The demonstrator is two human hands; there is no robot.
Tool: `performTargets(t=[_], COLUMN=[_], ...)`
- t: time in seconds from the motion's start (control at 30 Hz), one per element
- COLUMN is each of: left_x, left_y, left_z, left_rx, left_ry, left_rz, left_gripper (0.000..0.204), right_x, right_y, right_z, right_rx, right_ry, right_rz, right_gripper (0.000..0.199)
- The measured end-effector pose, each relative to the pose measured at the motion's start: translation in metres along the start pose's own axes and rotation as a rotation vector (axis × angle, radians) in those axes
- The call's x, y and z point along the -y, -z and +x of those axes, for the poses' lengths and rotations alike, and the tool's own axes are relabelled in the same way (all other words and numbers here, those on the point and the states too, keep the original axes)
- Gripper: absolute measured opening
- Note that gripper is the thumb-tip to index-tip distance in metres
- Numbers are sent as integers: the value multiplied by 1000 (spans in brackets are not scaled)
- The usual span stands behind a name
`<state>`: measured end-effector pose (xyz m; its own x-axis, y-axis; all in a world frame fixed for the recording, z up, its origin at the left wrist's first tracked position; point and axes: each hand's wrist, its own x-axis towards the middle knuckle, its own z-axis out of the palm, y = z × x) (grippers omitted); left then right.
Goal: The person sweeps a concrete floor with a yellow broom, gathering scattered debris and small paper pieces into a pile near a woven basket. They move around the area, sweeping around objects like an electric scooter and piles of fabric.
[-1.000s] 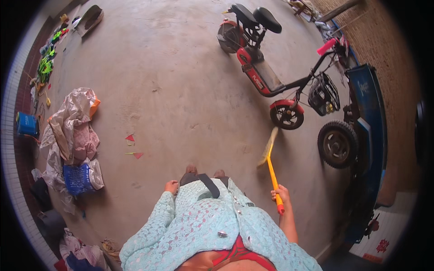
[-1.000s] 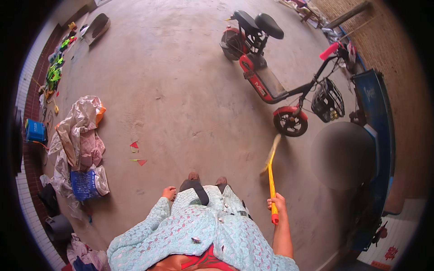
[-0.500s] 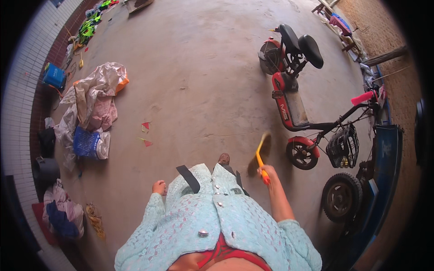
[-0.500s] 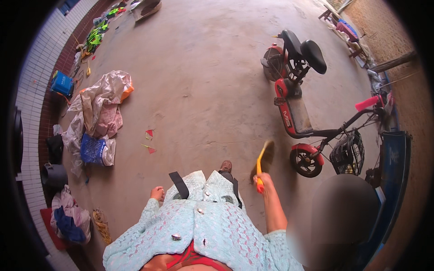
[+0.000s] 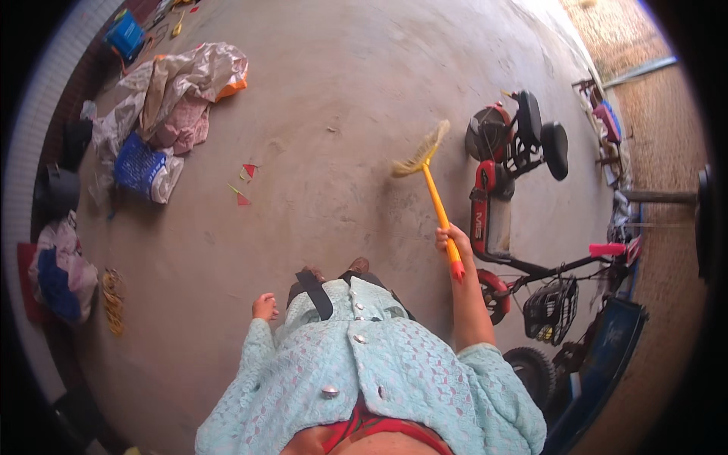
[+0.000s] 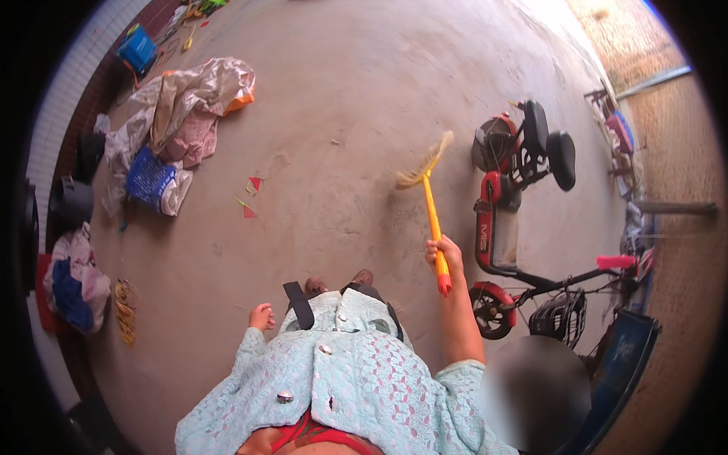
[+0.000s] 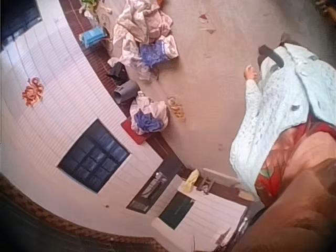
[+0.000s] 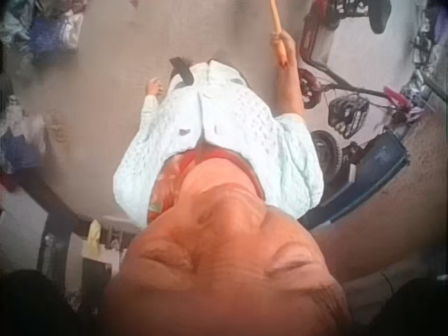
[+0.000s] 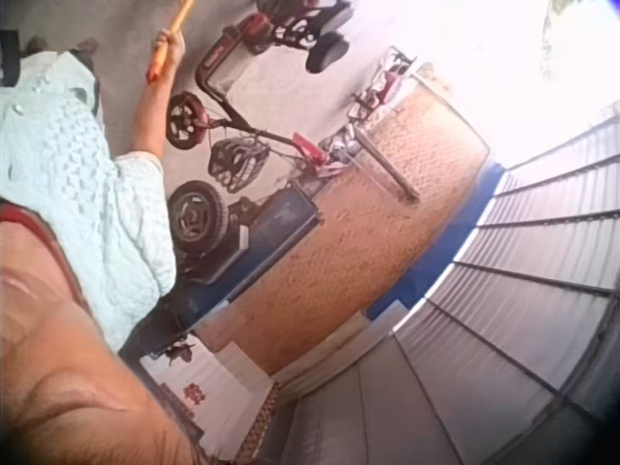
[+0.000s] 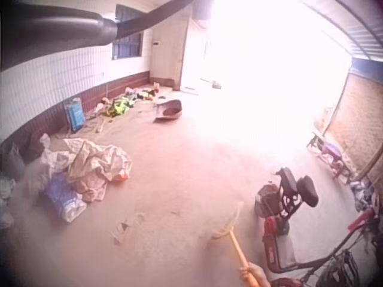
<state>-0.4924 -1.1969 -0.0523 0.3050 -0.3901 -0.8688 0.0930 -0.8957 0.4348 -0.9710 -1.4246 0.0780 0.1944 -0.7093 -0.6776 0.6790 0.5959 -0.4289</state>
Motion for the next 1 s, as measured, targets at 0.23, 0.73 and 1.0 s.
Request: performTargets(t=[0.23, 0.73, 1.0], left_x=[56, 1, 25], left_y=[-7, -41, -87], left_z=[27, -23, -56], left_rx=[-22, -234, -248], left_ry=[93, 37, 74], left_rz=[11, -74, -410], left_gripper=[29, 25, 28], right_x=[-9, 14, 52], right_y=[-1, 57, -35], right_z=[-47, 167, 208], right_rx=[-254, -217, 107], right_ry=[-147, -63, -488], right_rz=[42, 550, 367], right_gripper=[11, 10, 18])
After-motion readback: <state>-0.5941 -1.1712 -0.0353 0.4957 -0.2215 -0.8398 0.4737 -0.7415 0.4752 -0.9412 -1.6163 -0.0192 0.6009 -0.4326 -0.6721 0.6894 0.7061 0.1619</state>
